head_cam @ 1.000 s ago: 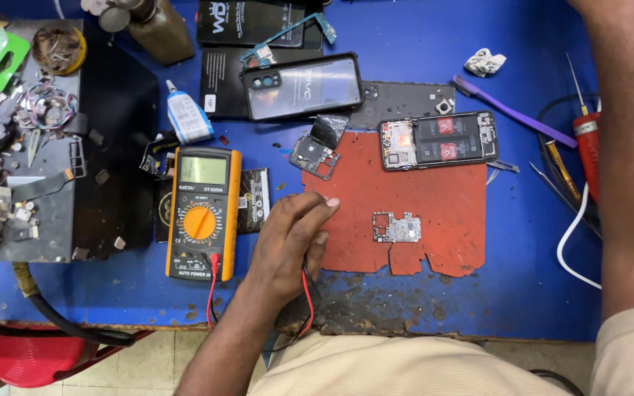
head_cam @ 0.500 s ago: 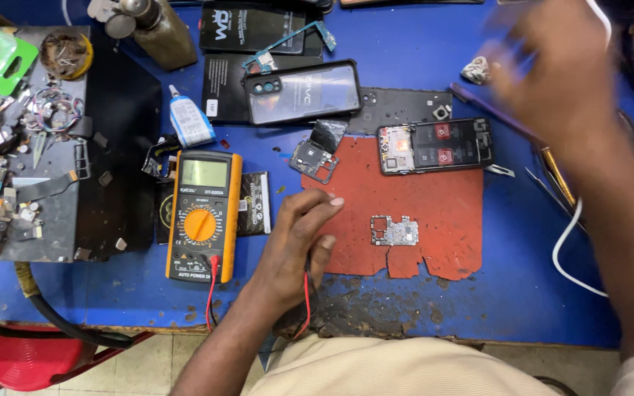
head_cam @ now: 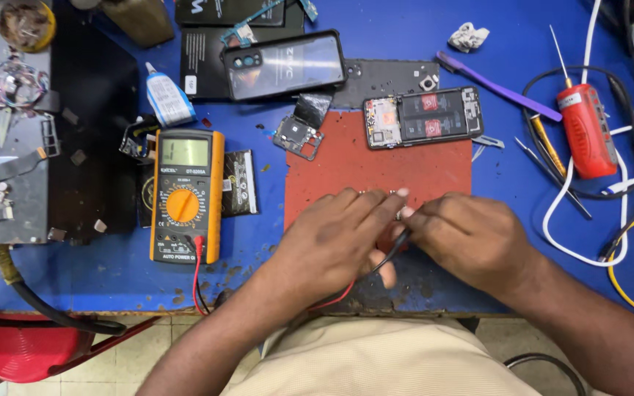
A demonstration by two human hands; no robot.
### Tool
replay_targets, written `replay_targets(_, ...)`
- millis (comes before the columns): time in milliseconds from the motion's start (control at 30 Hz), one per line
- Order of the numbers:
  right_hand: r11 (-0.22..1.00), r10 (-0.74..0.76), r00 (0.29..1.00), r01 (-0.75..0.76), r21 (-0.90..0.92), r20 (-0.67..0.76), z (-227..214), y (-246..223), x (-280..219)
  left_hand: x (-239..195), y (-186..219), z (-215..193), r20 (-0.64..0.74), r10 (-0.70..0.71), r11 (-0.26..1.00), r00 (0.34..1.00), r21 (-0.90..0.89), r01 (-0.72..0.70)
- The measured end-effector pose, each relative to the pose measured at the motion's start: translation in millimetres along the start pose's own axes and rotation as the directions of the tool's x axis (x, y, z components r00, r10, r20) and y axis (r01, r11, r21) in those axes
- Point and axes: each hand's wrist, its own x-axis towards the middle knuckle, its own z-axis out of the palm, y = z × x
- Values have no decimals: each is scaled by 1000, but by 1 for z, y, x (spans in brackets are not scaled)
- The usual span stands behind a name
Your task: The person uses a multimeter to test a small circuit board. They place the probes on various points of the board while observing the readings on the multimeter display.
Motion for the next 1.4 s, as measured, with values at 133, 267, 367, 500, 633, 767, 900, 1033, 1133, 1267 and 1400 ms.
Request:
replay_targets(133, 949, 295, 947, -275, 152, -129, 1, 4, -19, -10, -16, 3, -382, 65, 988, 922, -107, -114)
replay_targets(267, 548, 600, 797, -347, 761, -68, 9, 13, -32, -21, -29, 3, -533, -79, 967, 843, -247, -65)
replay_targets(367, 452, 600, 800, -339, 825, -1, 25, 16, -34, -18, -27, 8, -469, -195, 884, 861, -465, -53)
replay_targets(500, 423, 591, 803, -385, 820, 72, 40, 19, -39, -11, -25, 23, -361, -256, 835, 896, -550, 17)
replay_targets(633, 491, 589, 798, -476, 729, 125, 46, 33, -32, 16, -44, 25, -351, -191, 888, 917, -460, 9)
replay_targets(767, 424, 605, 780, -487, 763, 162, 53, 37, -28, 28, -59, 24, -291, -138, 878, 947, -479, -19)
replay_targets(900, 358, 599, 775, -486, 797, 203, 51, 37, -34, 28, -64, 28, -189, -178, 792, 966, -610, 27)
replay_targets(1033, 422, 601, 762, -558, 715, 240, 45, 37, -37, 20, -68, 30, -210, -123, 834, 970, -552, -13)
replay_targets(1133, 526, 584, 786, -555, 644, 200, 42, 36, -32, 21, -68, 28, -257, -73, 872, 964, -485, -64)
replay_targets(1267, 606, 518, 842, -485, 631, 151, 45, 35, -31, 19, -66, 32, -284, -26, 877, 958, -466, -115)
replay_targets(1400, 567, 490, 857, -453, 688, 159, 46, 32, -33, 18, -61, 37, -296, -3, 890, 955, -437, -132)
